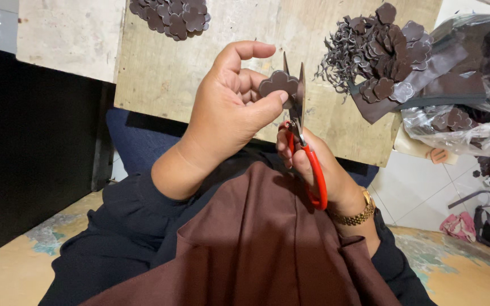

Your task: The person trims the edges of small brown leather pieces into a flower-like shape using red-handled scissors. They hold each piece in the left hand and carefully cut around the perimeter, then place the finished piece on a wooden board. The process is repeated for multiple pieces.

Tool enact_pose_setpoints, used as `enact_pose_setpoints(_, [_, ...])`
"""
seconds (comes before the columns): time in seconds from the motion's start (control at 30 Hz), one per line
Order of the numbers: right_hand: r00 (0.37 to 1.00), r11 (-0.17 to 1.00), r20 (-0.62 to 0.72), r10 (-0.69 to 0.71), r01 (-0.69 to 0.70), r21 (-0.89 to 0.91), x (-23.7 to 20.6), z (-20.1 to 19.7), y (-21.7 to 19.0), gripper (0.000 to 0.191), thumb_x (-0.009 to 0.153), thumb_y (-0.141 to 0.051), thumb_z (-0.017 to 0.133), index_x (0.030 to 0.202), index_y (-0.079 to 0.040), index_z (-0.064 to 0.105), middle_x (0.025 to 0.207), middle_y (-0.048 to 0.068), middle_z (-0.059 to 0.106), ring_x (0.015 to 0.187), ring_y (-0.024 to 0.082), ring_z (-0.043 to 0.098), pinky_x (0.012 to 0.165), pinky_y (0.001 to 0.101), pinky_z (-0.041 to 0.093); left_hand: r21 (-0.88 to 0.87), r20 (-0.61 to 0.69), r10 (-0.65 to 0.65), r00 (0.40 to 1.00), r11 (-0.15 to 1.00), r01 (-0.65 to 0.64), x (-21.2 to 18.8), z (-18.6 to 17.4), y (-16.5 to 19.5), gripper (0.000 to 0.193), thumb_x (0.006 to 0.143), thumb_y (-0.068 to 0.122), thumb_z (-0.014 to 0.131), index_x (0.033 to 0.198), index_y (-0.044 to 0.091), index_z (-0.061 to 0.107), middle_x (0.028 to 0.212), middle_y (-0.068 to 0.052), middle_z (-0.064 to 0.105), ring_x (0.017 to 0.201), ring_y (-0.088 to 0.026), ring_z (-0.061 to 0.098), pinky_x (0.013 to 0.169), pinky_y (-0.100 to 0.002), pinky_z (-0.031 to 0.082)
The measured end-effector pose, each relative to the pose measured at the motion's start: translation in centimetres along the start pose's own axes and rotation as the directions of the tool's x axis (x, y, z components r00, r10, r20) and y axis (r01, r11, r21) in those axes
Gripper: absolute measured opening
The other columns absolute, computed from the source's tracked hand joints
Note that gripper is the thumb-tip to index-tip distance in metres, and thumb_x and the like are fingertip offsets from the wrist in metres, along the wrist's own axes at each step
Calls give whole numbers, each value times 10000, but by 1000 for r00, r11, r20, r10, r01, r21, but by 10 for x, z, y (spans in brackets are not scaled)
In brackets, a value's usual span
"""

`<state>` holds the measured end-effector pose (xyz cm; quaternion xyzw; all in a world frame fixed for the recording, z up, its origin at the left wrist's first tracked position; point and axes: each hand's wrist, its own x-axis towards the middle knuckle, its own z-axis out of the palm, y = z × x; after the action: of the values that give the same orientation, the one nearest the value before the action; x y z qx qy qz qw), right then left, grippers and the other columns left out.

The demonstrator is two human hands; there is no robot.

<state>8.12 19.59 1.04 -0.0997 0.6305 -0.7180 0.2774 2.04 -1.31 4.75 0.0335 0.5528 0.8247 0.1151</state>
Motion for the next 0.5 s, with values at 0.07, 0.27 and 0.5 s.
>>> enact_pose_setpoints(0.07, [1000, 1000, -2, 6, -6, 20, 1, 1, 0, 796, 973, -717, 559, 1332, -12, 477, 984, 3, 450, 849, 108, 416, 760, 256, 416, 2, -3, 2, 1000, 1000, -2, 0, 0, -1, 527, 939, -70, 706, 1400, -5, 460, 948, -61, 715, 801, -42, 652, 710, -191, 537])
enact_pose_setpoints(0.27, [1000, 999, -10, 7, -7, -41, 1, 3, -2, 746, 986, -738, 488, 1219, -29, 502, 910, -6, 432, 788, 100, 400, 712, 243, 402, 2, 5, 7, 1000, 1000, -7, 0, -2, -2, 526, 946, -65, 705, 1404, 2, 456, 952, -60, 716, 804, -40, 652, 714, -189, 537])
enact_pose_setpoints(0.5, [1000, 994, -21, 4, -7, -108, 3, 2, 0, 702, 980, -737, 469, 1116, -49, 510, 877, -7, 448, 756, 99, 420, 670, 234, 405, 10, 21, 22, 1000, 1000, -22, 1, -8, -9, 543, 947, -64, 703, 1412, 0, 431, 975, -73, 728, 832, -56, 677, 738, -187, 542])
